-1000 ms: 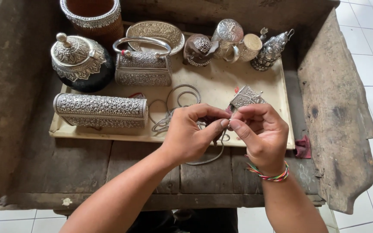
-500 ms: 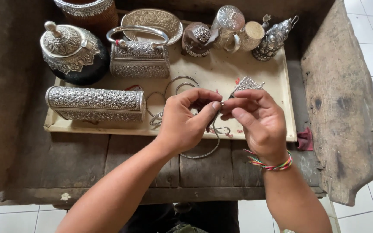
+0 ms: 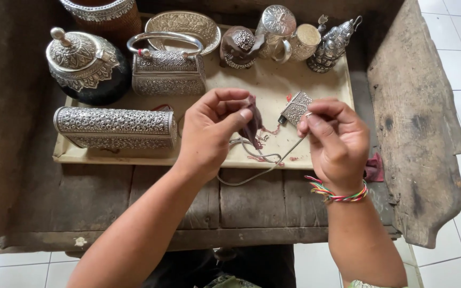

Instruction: Polishing various silver containers, boxes, and jewelry using a small cloth in a workshop setting.

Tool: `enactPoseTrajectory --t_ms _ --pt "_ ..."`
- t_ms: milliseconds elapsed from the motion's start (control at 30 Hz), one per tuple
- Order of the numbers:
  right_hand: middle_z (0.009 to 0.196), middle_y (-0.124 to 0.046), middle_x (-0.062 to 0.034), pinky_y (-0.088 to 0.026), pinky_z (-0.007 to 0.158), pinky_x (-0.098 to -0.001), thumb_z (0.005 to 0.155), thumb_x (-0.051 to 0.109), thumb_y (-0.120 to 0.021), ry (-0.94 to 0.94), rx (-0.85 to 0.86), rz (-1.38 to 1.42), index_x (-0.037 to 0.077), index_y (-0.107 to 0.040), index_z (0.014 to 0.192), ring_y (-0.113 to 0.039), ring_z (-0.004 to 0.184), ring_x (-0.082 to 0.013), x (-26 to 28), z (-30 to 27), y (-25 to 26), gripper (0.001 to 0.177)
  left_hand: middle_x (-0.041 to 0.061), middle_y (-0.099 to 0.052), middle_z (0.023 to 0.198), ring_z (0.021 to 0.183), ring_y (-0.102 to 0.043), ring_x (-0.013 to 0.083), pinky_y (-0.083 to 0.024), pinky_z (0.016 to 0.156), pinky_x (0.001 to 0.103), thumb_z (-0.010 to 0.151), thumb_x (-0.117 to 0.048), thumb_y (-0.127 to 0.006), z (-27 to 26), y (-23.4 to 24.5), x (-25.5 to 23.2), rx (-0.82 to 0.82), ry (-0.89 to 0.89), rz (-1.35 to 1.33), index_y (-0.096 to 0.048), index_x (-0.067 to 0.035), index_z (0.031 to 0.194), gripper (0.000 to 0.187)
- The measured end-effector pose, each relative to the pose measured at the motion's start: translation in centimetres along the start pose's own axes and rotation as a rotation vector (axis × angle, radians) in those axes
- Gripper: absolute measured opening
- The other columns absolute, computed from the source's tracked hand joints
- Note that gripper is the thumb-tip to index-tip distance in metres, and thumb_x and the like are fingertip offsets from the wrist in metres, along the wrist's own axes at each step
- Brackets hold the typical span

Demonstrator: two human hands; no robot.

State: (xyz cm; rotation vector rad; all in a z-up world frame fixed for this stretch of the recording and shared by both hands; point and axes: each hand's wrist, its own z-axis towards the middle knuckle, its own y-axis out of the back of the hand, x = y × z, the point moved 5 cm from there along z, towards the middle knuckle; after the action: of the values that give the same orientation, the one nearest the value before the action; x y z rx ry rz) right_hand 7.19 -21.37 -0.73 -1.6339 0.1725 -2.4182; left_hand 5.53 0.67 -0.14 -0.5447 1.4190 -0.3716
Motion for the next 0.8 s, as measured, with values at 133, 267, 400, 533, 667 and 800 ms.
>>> enactPoseTrajectory --t_ms 133,267,400,533,667,800 --pt "0.097 -0.063 -0.0215 -0.058 0.067 -0.032 0.098 -0.008 -0.059 -0.001 0.052 0.046 -0.005 -0.064 0.108 -0.066 0.079 -0.0234 0.9 0.0 -1.6 0.012 0.01 -0.073 0.09 0.079 -0.071 0.0107 -0.061 0.072 0.026 0.081 0.008 -0.075 0.3 0.6 1.2 0.012 0.023 -0.035 -0.069 0.004 0.114 0.034" --pt "0.091 -0.065 -0.0227 -0.056 0.063 -0.028 0.099 -0.007 -0.061 0.017 0.065 -0.015 -0.005 -0.063 0.113 -0.063 0.072 -0.0195 0.4 0.1 -0.9 0.015 0.012 -0.073 0.093 0.083 -0.072 0.0125 -0.061 0.077 0.026 0.083 0.01 -0.073 -0.1 0.4 0.7 0.041 0.022 -0.032 -0.068 0.002 0.124 0.042" --pt "0.089 -0.066 -0.0238 -0.056 0.061 -0.0266 0.094 -0.008 -0.065 0.039 0.054 -0.123 -0.01 -0.062 0.109 -0.061 0.068 -0.0162 0.6 -0.3 -1.7 0.015 0.018 -0.075 0.097 0.088 -0.075 0.0179 -0.062 0.08 0.03 0.085 0.012 -0.068 -0.2 0.3 1.0 0.064 0.053 -0.039 -0.066 0.001 0.13 0.047" --pt "0.091 -0.065 -0.0271 -0.057 0.063 -0.0294 0.091 -0.012 -0.068 0.083 0.126 -0.155 -0.01 -0.066 0.102 -0.064 0.07 -0.0202 1.6 -0.8 -3.2 0.011 0.02 -0.075 0.098 0.09 -0.075 0.0192 -0.062 0.081 0.031 0.085 0.011 -0.068 -0.2 0.3 1.7 0.058 0.06 -0.031 -0.067 0.0 0.131 0.047" --pt "0.09 -0.065 -0.0244 -0.057 0.062 -0.0308 0.09 -0.013 -0.069 0.09 0.171 -0.265 -0.011 -0.069 0.103 -0.061 0.07 -0.0178 1.8 -1.1 -4.6 0.014 0.02 -0.076 0.097 0.088 -0.076 0.0187 -0.063 0.08 0.03 0.085 0.009 -0.072 -0.8 -0.4 1.5 0.1 0.103 -0.058 -0.066 0.001 0.131 0.047" --pt "0.088 -0.065 -0.021 -0.057 0.059 -0.0289 0.089 -0.01 -0.072 0.053 0.157 -0.307 -0.011 -0.065 0.1 -0.06 0.068 -0.0138 1.2 -1.0 -3.2 0.013 0.021 -0.077 0.098 0.087 -0.075 0.0181 -0.063 0.078 0.033 0.09 0.006 -0.059 -0.7 -0.5 2.3 0.161 0.192 -0.155 -0.07 0.002 0.125 0.037"
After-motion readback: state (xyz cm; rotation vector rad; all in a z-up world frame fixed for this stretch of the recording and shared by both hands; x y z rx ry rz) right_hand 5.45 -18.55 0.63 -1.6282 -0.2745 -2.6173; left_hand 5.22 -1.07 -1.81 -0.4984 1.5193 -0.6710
